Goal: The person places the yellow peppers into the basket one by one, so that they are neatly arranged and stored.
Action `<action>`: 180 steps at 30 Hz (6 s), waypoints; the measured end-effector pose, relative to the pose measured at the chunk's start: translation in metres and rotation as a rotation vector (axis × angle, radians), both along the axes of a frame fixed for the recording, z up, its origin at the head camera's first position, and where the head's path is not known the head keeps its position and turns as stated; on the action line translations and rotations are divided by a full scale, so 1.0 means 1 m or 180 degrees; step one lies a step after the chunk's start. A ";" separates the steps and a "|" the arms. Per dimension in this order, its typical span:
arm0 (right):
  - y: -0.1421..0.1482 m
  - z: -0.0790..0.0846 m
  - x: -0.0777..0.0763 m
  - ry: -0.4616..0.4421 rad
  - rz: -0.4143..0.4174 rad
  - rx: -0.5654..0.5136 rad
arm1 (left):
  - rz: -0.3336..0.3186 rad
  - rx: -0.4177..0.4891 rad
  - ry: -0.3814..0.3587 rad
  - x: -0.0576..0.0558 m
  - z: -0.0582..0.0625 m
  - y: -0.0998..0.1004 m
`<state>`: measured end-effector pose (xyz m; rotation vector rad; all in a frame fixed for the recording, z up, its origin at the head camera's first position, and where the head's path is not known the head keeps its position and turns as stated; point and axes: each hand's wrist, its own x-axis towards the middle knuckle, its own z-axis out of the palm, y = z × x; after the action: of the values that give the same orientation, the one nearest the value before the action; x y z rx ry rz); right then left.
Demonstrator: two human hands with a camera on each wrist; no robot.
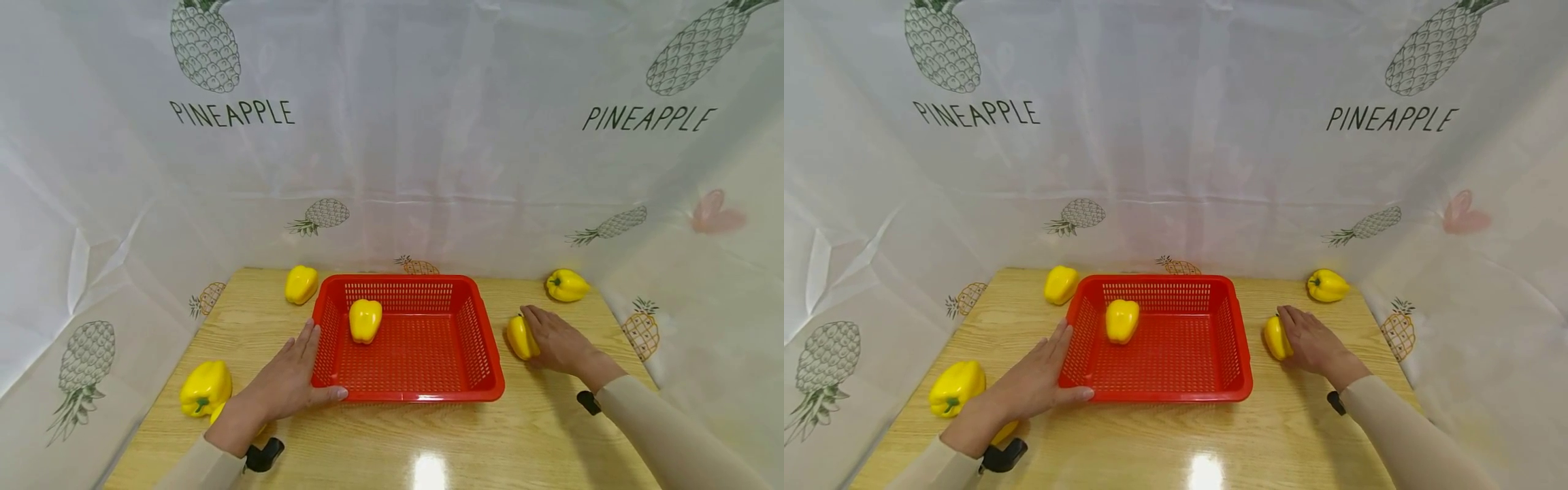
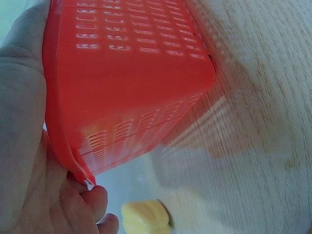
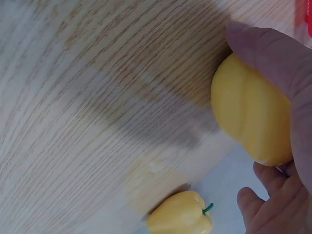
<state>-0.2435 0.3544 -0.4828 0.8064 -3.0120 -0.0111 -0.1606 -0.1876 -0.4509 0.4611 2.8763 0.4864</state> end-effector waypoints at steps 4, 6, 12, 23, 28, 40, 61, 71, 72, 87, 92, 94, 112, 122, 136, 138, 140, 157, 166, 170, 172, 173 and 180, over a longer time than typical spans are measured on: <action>0.000 -0.003 -0.002 0.0015 0.0022 -0.0024 | -0.0003 0.0008 0.0043 0.001 0.000 0.001; -0.001 -0.004 -0.004 0.0080 0.0050 -0.0020 | -0.0001 0.0013 0.0061 0.001 -0.001 0.001; -0.001 -0.008 -0.005 0.0368 0.0100 0.0049 | -0.0002 0.0015 0.0067 0.000 -0.001 0.001; 0.000 -0.004 -0.008 0.1018 0.0188 0.0405 | 0.0022 -0.0009 0.0058 0.001 -0.002 0.000; -0.002 0.002 -0.008 0.1158 0.0197 0.0462 | 0.0017 -0.0008 0.0071 0.001 -0.002 0.000; -0.011 0.029 -0.016 0.1289 0.0185 0.0226 | -0.0037 -0.0054 0.0167 0.001 0.000 0.000; -0.152 0.099 -0.054 0.1041 0.0309 0.0203 | -0.0050 -0.0118 0.0140 -0.001 0.002 0.001; -0.219 0.083 -0.056 0.0623 0.0375 0.0367 | -0.0017 -0.0008 0.0114 -0.001 0.003 0.002; -0.223 0.080 -0.056 0.0564 0.0376 0.0383 | -0.0009 -0.0017 0.0115 -0.001 0.003 0.001; -0.247 0.034 -0.052 -0.0376 0.0276 0.0733 | 0.0073 0.0028 0.0048 0.000 -0.001 0.001; -0.250 0.026 -0.053 -0.0272 0.0309 0.0918 | 0.0095 0.0045 0.0048 -0.001 -0.001 0.001; -0.250 0.023 -0.053 -0.0228 0.0325 0.0958 | 0.0093 0.0074 0.0042 0.000 0.000 0.001; -0.243 0.000 -0.056 0.0199 0.0471 0.0585 | 0.0078 0.0076 0.0094 0.002 0.002 0.001; -0.241 -0.002 -0.056 0.0275 0.0436 0.0569 | 0.0036 0.0112 0.0096 0.002 0.002 0.003; -0.246 -0.008 -0.057 0.0155 0.0345 0.0552 | 0.0030 0.0043 0.0090 0.002 0.001 0.001; -0.246 -0.008 -0.057 0.0145 0.0339 0.0532 | 0.0035 0.0037 0.0078 0.002 0.001 0.001; -0.246 -0.007 -0.057 0.0145 0.0328 0.0529 | 0.0045 0.0030 0.0061 0.002 0.002 0.001; -0.246 -0.008 -0.055 0.0135 0.0293 0.0449 | 0.0067 -0.0008 0.0038 0.002 0.000 0.002; -0.244 -0.006 -0.056 0.0209 0.0316 0.0499 | 0.0053 -0.0022 0.0062 0.000 0.003 0.003; -0.243 -0.005 -0.057 0.0233 0.0327 0.0523 | 0.0039 0.0000 0.0082 -0.001 0.002 0.003; -0.243 -0.004 -0.056 0.0235 0.0319 0.0542 | 0.0045 -0.0008 0.0067 -0.001 0.003 0.003; -0.243 -0.004 -0.056 0.0234 0.0313 0.0564 | 0.0048 -0.0006 0.0060 -0.001 0.003 0.004; -0.243 -0.005 -0.056 0.0279 0.0311 0.0648 | 0.0073 0.0013 0.0017 0.000 0.004 0.004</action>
<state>-0.2992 0.1116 -0.4878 0.9412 -2.9185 -0.3467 -0.1602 -0.1836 -0.4470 0.4311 2.8893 0.4954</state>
